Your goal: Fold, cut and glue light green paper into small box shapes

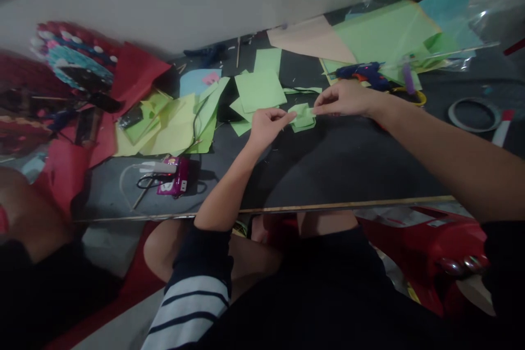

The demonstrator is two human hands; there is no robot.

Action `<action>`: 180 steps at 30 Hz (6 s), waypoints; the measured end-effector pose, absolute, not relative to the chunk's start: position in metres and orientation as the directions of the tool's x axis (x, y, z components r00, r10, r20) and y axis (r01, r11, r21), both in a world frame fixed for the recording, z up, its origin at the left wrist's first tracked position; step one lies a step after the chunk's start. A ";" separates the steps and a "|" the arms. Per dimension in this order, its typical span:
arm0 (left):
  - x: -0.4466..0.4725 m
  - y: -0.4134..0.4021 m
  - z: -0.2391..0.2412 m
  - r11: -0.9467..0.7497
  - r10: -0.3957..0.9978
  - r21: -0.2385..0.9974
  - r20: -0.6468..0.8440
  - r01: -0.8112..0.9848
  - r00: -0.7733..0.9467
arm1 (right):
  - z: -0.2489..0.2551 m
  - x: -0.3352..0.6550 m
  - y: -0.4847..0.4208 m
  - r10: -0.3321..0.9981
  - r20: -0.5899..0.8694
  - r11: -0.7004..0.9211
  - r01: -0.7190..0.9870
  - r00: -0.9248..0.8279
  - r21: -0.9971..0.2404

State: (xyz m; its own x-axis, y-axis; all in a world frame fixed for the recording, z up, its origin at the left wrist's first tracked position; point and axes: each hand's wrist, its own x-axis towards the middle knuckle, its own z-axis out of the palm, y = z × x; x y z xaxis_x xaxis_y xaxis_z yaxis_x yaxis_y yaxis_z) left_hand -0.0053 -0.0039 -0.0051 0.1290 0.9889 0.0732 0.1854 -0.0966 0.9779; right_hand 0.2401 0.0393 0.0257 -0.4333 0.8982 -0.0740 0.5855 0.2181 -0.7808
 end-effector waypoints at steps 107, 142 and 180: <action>0.017 -0.003 -0.027 -0.350 0.935 0.646 0.287 0.678 0.209 | -0.013 0.206 0.011 0.980 0.063 0.143 0.454 -0.187 -0.880; 0.017 0.007 -0.033 -0.304 0.953 0.725 0.232 0.618 0.196 | -0.014 0.204 0.014 0.973 0.068 0.171 0.501 -0.218 -0.848; -0.008 0.001 -0.030 -0.531 0.837 0.668 0.315 0.522 0.448 | -0.003 0.221 0.007 0.856 0.281 0.471 0.430 -0.434 -0.770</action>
